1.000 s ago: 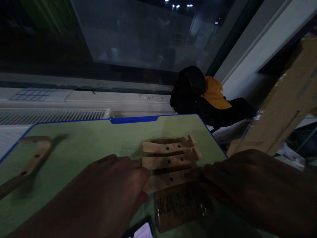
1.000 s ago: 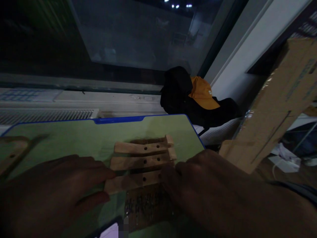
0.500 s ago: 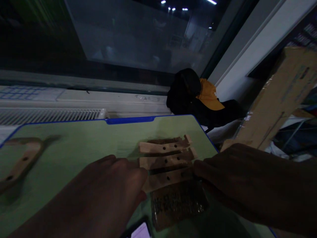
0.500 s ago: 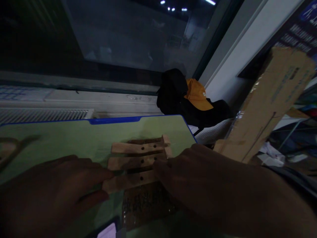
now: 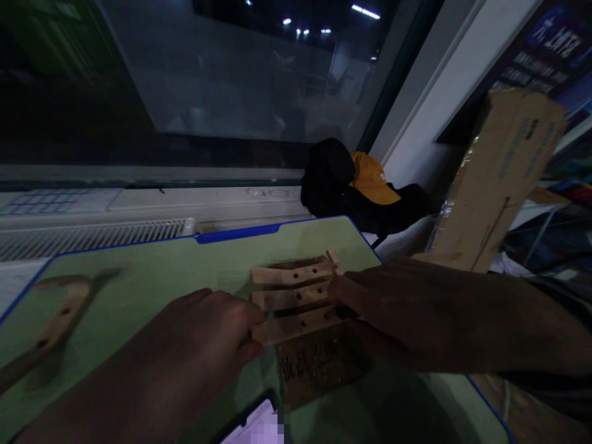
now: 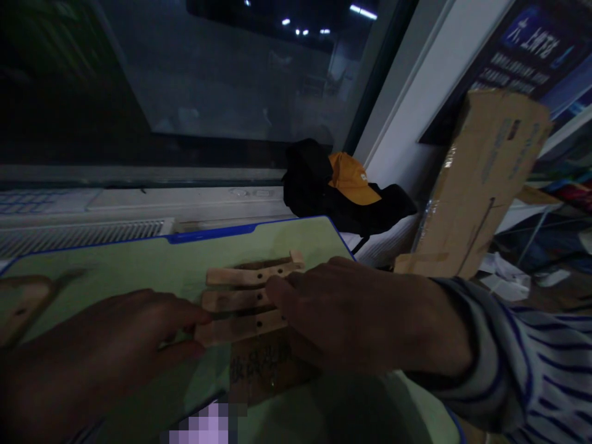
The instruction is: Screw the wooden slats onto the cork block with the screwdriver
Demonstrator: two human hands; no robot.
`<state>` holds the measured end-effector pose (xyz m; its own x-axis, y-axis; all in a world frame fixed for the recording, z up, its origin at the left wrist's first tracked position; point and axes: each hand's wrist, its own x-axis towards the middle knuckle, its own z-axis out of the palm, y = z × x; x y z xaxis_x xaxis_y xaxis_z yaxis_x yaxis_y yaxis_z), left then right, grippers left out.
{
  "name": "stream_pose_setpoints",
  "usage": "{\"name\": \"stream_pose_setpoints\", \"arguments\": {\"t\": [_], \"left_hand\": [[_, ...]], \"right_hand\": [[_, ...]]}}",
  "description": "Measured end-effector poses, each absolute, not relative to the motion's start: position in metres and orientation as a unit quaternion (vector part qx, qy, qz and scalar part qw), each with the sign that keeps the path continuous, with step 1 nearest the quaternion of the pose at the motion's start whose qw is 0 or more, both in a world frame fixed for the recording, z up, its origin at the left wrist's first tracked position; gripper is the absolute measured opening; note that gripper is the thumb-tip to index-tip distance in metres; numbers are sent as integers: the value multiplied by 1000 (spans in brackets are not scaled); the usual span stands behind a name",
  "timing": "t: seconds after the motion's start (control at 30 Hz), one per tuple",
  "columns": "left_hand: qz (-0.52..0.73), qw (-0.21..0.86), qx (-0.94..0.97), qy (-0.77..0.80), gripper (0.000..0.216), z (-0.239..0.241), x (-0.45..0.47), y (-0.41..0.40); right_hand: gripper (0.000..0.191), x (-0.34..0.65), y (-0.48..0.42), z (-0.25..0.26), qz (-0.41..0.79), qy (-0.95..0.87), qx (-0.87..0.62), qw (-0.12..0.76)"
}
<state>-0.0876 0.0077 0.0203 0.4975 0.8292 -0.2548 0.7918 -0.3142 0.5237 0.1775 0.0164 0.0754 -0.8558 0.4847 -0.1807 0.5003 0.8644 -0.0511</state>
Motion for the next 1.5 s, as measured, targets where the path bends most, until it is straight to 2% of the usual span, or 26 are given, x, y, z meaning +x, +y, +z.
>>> {"name": "stream_pose_setpoints", "arguments": {"t": [0.1,0.2,0.3,0.5,0.67,0.83,0.93,1.0,1.17,1.27,1.4,1.5], "left_hand": [[10,298,824,482,22,24,-89,7],[-6,292,822,489,21,23,-91,8],[-12,308,819,484,22,21,-91,10],[-19,313,812,492,24,24,-87,10],[-21,273,829,488,24,27,-88,8],[-19,232,848,477,19,32,-88,10],[-19,223,850,477,19,34,-88,10],[-17,229,852,471,18,34,-88,10],[-15,229,853,468,21,35,-88,8],[-13,220,847,484,22,33,-89,7],[-6,229,847,481,18,30,-89,8],[-6,229,842,488,19,32,-87,9]], "right_hand": [[31,176,17,87,-85,971,206,89],[30,175,20,88,-91,973,196,84],[28,173,21,79,-95,965,232,79],[30,163,10,66,-9,944,326,38],[18,159,12,58,9,923,385,22],[22,162,15,48,-112,945,302,-59],[18,165,14,47,-153,940,289,-95],[19,168,12,50,-161,936,300,-94],[41,172,11,64,-157,946,281,-34],[36,171,12,67,-147,946,288,-18],[23,168,11,60,-91,941,325,-37],[20,167,8,54,-53,936,345,-54]]}}
